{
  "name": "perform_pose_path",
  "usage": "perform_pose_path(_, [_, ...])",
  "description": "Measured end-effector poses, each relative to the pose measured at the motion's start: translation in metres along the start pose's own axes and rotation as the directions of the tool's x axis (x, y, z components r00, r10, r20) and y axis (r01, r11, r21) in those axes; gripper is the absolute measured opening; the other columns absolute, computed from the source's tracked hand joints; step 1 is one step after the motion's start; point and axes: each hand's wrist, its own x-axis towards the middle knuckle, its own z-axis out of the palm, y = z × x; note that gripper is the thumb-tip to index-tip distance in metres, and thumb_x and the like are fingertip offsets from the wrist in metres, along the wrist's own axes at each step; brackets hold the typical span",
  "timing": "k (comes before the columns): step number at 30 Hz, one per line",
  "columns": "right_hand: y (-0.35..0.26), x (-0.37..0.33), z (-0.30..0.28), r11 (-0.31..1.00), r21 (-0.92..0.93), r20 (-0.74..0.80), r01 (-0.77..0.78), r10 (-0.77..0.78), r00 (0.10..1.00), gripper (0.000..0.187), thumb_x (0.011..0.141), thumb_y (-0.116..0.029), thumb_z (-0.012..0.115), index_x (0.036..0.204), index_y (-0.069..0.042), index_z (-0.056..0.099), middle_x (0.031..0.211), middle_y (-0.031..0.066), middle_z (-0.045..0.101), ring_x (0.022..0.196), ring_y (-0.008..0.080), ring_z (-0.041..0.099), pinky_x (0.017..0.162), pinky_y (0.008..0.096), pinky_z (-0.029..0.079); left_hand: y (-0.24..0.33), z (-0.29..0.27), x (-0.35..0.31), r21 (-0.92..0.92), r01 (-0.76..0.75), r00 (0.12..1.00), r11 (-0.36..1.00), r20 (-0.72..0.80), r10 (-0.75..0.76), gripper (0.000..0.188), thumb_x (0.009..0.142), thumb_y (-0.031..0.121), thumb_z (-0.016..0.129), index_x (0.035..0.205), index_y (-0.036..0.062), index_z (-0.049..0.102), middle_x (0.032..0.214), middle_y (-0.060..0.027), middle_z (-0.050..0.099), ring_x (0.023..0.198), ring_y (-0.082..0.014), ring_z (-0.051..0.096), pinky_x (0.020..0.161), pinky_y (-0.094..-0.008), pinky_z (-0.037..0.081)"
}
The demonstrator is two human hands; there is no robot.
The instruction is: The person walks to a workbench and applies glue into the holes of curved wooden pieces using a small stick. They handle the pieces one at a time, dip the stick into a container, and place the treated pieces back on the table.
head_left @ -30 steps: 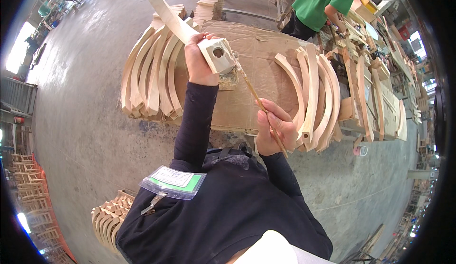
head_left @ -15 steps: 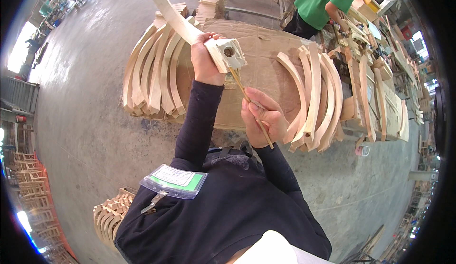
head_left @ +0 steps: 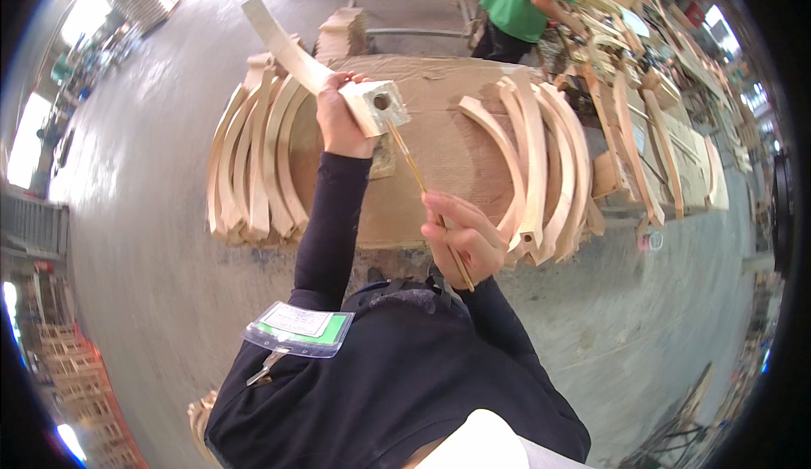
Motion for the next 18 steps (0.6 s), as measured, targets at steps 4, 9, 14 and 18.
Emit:
perform_pose_path(4, [0.009,-0.021,-0.069,0.977,-0.152,-0.286,-0.149,0.101,0.953,0.018,0.078,0.012,0.070,0.078,-0.005,0.063,0.103,0.0199,0.069,0.094,0.0270,0.070,0.078,0.0332,0.059,-0.034,0.023,0.023,0.244,-0.025,0.997,0.969,0.076,0.007,0.006,0.089,0.009,0.050,0.086,0.0042,0.048,0.074,-0.0052,0.054,0.067,-0.0148,0.057,0.060,-0.0272,0.051])
perform_pose_path(9, [0.018,-0.065,-0.185,0.913,-0.177,-0.655,-0.367,0.169,0.737,0.017,0.085,0.011,0.063,0.080,-0.004,0.056,0.114,0.0229,0.064,0.106,0.0247,0.064,0.087,0.0352,0.056,-0.125,0.069,0.039,0.348,0.260,0.938,0.901,0.129,-0.320,0.004,0.082,0.005,0.052,0.083,0.0020,0.049,0.069,-0.0075,0.052,0.061,-0.0194,0.056,0.056,-0.0329,0.052])
perform_pose_path(14, [-0.009,-0.107,-0.269,0.724,-0.392,-0.821,-0.567,0.003,0.571,0.016,0.086,0.013,0.061,0.079,0.000,0.054,0.115,0.0233,0.061,0.106,0.0281,0.063,0.096,0.0404,0.053,-0.309,0.133,0.014,0.591,0.184,0.812,0.786,0.358,-0.460,0.009,0.079,0.003,0.056,0.086,-0.0001,0.050,0.067,-0.0089,0.055,0.053,-0.0185,0.057,0.046,-0.0320,0.050])
perform_pose_path(18, [-0.017,-0.137,-0.299,0.652,-0.379,-0.883,-0.657,-0.043,0.467,0.015,0.086,0.014,0.058,0.079,0.002,0.054,0.116,0.0245,0.060,0.110,0.0290,0.061,0.098,0.0422,0.052,-0.477,0.141,-0.003,0.636,0.294,0.850,0.714,0.167,-0.499,0.036,0.079,0.004,0.061,0.112,0.0021,0.045,0.077,-0.0113,0.057,0.060,-0.0194,0.060,0.055,-0.0317,0.053])
